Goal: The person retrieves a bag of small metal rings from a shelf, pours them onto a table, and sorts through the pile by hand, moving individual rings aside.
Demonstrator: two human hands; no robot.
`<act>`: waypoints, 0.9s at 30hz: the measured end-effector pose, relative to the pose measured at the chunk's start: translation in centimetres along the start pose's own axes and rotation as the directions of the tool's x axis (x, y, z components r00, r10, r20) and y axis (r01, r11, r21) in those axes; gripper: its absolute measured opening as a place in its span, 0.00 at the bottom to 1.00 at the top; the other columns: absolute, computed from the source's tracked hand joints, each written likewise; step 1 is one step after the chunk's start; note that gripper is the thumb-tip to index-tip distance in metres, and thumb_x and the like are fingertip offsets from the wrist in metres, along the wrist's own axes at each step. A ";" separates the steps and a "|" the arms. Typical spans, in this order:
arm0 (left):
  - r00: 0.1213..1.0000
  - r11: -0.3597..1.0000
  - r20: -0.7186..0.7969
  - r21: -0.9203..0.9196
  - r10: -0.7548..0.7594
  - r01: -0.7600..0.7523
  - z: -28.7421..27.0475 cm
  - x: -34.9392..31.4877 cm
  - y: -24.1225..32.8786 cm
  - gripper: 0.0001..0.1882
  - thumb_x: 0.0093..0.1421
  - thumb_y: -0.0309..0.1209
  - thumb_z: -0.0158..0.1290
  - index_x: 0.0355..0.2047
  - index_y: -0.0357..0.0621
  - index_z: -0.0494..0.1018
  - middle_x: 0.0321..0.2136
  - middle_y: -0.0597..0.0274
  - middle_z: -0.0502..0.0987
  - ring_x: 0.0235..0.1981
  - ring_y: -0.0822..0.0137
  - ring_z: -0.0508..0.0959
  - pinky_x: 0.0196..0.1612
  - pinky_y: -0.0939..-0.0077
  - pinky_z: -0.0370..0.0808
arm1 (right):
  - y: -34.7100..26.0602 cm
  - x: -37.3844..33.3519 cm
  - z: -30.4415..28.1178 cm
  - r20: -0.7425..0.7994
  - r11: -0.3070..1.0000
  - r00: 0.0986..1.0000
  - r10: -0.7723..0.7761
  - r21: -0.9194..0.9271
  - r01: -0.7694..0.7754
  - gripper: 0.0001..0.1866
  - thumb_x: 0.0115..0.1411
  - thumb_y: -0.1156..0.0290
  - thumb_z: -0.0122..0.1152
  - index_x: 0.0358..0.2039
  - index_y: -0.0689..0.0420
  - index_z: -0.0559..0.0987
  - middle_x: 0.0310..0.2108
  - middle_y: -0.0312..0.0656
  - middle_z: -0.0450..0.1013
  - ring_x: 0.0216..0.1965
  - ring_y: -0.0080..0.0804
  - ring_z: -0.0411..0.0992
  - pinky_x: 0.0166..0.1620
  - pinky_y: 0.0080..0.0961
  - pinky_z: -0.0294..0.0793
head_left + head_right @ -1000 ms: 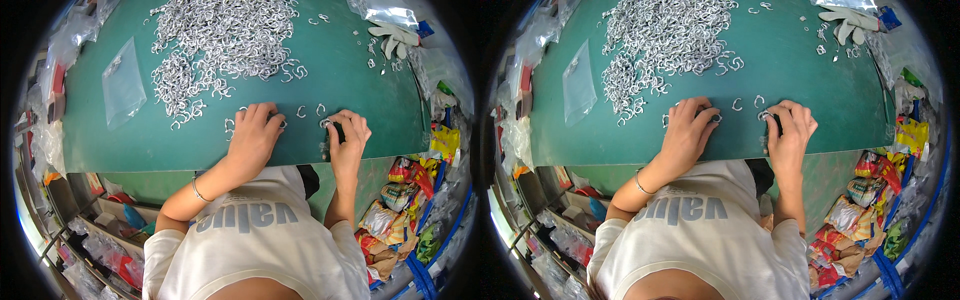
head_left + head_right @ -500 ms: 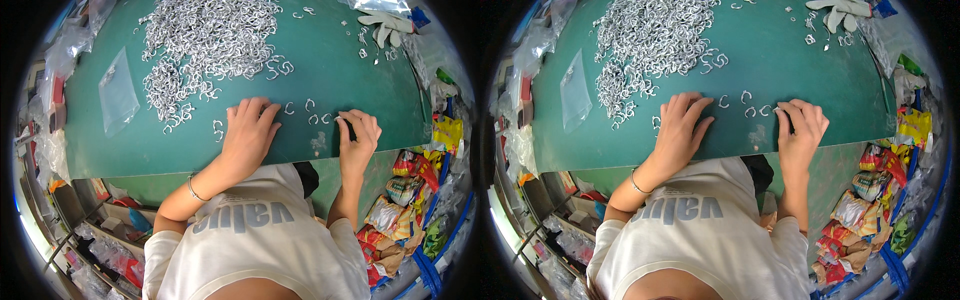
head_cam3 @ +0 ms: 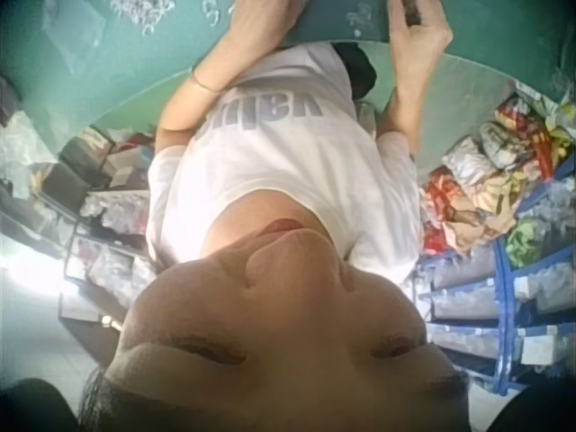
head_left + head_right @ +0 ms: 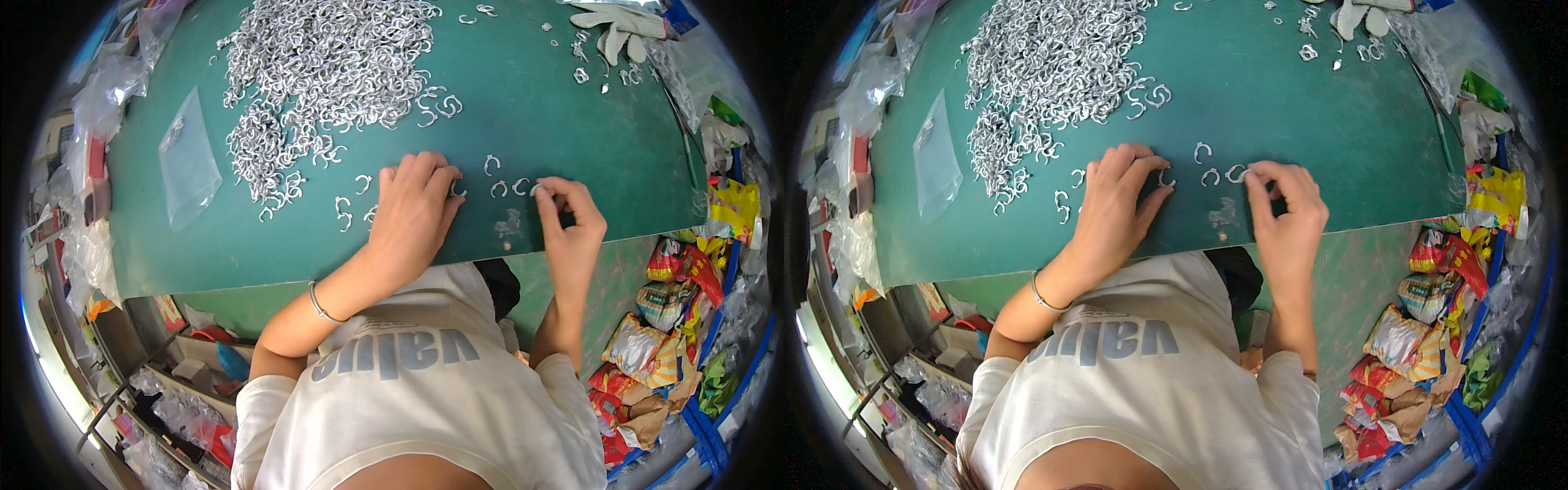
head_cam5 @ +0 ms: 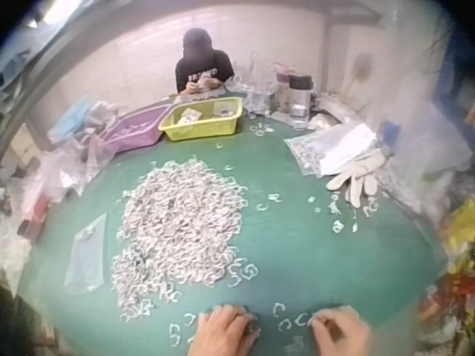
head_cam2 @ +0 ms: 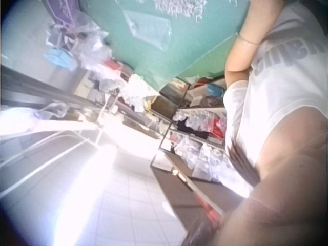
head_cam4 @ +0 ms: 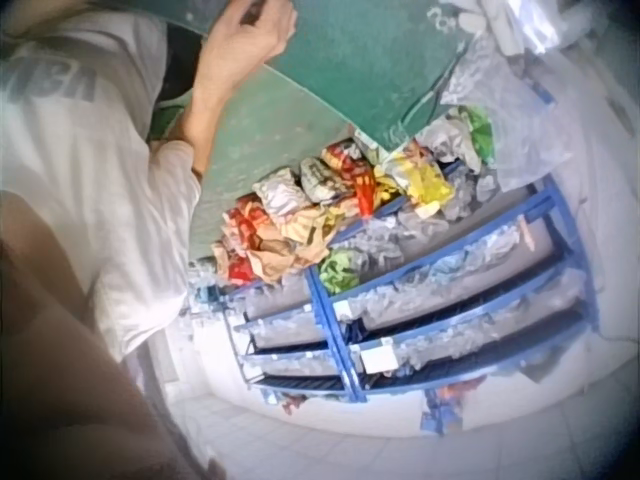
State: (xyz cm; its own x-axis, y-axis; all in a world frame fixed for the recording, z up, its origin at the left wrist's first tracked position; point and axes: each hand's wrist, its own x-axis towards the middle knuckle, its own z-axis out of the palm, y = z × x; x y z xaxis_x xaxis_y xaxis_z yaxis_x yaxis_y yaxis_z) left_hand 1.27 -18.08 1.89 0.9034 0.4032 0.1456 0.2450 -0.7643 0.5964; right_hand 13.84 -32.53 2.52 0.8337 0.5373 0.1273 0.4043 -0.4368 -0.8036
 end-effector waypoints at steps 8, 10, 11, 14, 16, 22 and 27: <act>0.999 0.999 0.006 -0.027 -0.038 0.038 -1.0 -1.8 -0.2 0.15 0.48 0.23 0.58 0.38 0.42 0.72 0.36 0.60 0.68 0.37 0.60 0.67 0.40 0.68 0.59 | -0.7 -0.3 2.6 0.336 0.863 0.831 -0.443 -0.092 0.498 0.09 0.45 0.79 0.57 0.29 0.58 0.78 0.31 0.36 0.69 0.35 0.35 0.65 0.37 0.30 0.60; 0.999 0.999 0.001 -0.022 -0.042 0.042 -0.9 -2.0 -0.4 0.15 0.48 0.23 0.58 0.38 0.42 0.72 0.36 0.60 0.68 0.37 0.61 0.67 0.40 0.68 0.59 | -0.8 -0.2 3.0 0.311 0.862 0.837 -0.451 -0.094 0.499 0.09 0.45 0.78 0.58 0.30 0.58 0.78 0.31 0.37 0.69 0.35 0.35 0.65 0.38 0.31 0.60; 0.999 0.999 -0.013 -0.025 -0.043 0.043 -0.8 -2.1 -0.5 0.15 0.48 0.23 0.58 0.38 0.42 0.72 0.36 0.60 0.68 0.37 0.61 0.67 0.40 0.69 0.59 | -0.8 -0.2 2.9 0.295 0.872 0.854 -0.429 -0.109 0.476 0.09 0.45 0.78 0.59 0.31 0.58 0.78 0.32 0.37 0.69 0.36 0.35 0.65 0.38 0.31 0.60; 0.998 0.998 -0.038 -0.035 -0.048 0.047 -0.7 -2.2 -0.6 0.15 0.48 0.24 0.58 0.38 0.42 0.72 0.36 0.60 0.67 0.37 0.61 0.66 0.39 0.69 0.59 | -1.1 -0.3 2.2 0.298 0.889 0.877 -0.377 -0.149 0.433 0.11 0.46 0.76 0.61 0.32 0.58 0.78 0.33 0.37 0.68 0.37 0.36 0.64 0.39 0.32 0.59; 0.998 0.998 -0.036 -0.042 -0.056 0.054 -0.6 -2.3 -0.6 0.15 0.47 0.24 0.58 0.38 0.42 0.72 0.37 0.60 0.67 0.37 0.61 0.66 0.40 0.69 0.59 | -1.4 -0.6 1.9 0.371 0.881 0.856 -0.360 -0.168 0.442 0.12 0.46 0.75 0.63 0.34 0.58 0.78 0.34 0.37 0.68 0.38 0.36 0.64 0.40 0.32 0.59; 1.000 0.997 -0.009 -0.073 -0.024 0.024 -0.5 -2.4 -0.6 0.19 0.46 0.27 0.60 0.40 0.40 0.70 0.38 0.59 0.66 0.40 0.59 0.65 0.41 0.66 0.58 | -1.1 -0.8 1.9 0.360 0.902 0.866 -0.348 -0.125 0.414 0.15 0.45 0.75 0.63 0.37 0.56 0.78 0.38 0.37 0.68 0.40 0.37 0.64 0.42 0.32 0.59; 0.997 0.998 -0.049 -0.009 -0.067 0.066 -1.7 -2.7 -0.8 0.25 0.44 0.28 0.61 0.45 0.40 0.68 0.43 0.57 0.65 0.43 0.57 0.65 0.42 0.64 0.58 | -0.6 -0.4 0.9 0.227 0.882 0.917 -0.328 -0.272 0.384 0.15 0.46 0.76 0.62 0.38 0.56 0.78 0.42 0.40 0.68 0.43 0.40 0.64 0.44 0.33 0.60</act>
State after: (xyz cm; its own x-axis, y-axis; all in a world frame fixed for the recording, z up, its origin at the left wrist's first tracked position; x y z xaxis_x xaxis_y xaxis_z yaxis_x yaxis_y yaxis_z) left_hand -1.94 -17.71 2.39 0.8667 0.4775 0.1443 0.3013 -0.7317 0.6115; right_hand 12.96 -31.82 2.40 0.5460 0.8001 0.2484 0.7789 -0.3757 -0.5021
